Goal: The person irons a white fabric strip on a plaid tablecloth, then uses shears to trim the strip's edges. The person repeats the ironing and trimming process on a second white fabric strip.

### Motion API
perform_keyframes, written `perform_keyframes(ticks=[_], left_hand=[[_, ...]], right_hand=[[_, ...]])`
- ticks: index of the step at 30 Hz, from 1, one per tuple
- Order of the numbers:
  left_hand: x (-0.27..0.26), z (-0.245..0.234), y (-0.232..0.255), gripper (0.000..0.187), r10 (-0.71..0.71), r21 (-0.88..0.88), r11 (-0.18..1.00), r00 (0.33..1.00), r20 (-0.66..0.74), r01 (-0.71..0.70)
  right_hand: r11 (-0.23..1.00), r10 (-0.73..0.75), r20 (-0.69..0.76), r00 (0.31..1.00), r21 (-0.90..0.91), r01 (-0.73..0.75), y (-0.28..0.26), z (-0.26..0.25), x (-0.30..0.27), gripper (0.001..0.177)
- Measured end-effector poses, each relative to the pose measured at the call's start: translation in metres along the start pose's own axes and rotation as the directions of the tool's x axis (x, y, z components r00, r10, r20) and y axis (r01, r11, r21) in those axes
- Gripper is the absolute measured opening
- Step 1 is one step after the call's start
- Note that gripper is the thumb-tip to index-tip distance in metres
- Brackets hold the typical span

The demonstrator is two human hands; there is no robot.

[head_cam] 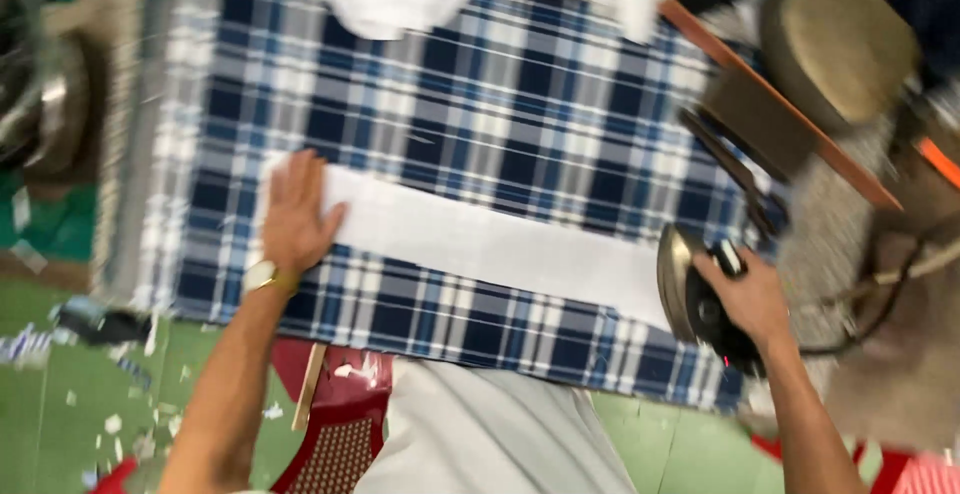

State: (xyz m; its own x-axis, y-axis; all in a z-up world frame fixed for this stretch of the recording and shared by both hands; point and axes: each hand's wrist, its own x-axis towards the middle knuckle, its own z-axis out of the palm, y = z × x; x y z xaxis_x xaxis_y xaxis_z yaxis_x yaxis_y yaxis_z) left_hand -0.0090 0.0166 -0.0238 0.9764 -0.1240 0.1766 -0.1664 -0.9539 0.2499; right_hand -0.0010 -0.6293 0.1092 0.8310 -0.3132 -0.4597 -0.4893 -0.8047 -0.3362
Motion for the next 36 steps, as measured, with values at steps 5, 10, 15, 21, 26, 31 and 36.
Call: perform_keyframes(ticks=[5,10,15,21,26,31,36], left_hand=[[0.008,-0.012,0.007,0.079,-0.102,0.112,0.990,0.980,0.171,0.083],[0.008,-0.012,0.005,0.079,-0.123,0.112,0.989,0.967,0.224,0.100],[0.005,-0.009,-0.009,0.071,-0.097,-0.167,0.979,0.985,0.142,0.120],[-0.015,-0.064,-0.035,0.051,-0.326,-0.475,0.861,0.915,-0.238,0.183],[-0.100,-0.064,-0.050,0.041,-0.515,-0.326,0.852,0.766,-0.385,0.409],[-0.153,-0.069,-0.030,0.037,-0.591,-0.266,0.805,0.681,-0.433,0.530],[-0.150,-0.077,-0.022,0.036,-0.602,-0.307,0.798,0.660,-0.449,0.519]], right_hand=[[1.000,-0.022,0.137,0.990,-0.014,0.024,-0.115,0.055,-0.027,0.062],[0.990,-0.128,0.362,0.923,-0.010,0.142,-0.273,0.090,-0.083,0.065],[0.893,-0.424,0.517,0.744,0.100,0.440,-0.378,0.145,-0.092,0.059],[0.762,-0.611,0.509,0.606,0.171,0.625,-0.465,0.208,-0.088,0.050],[0.695,-0.700,0.427,0.573,0.222,0.683,-0.517,0.239,-0.091,0.040],[0.624,-0.764,0.383,0.520,0.232,0.746,-0.537,0.258,-0.080,0.040],[0.646,-0.649,0.606,0.460,0.121,0.754,-0.527,0.236,-0.117,0.046]])
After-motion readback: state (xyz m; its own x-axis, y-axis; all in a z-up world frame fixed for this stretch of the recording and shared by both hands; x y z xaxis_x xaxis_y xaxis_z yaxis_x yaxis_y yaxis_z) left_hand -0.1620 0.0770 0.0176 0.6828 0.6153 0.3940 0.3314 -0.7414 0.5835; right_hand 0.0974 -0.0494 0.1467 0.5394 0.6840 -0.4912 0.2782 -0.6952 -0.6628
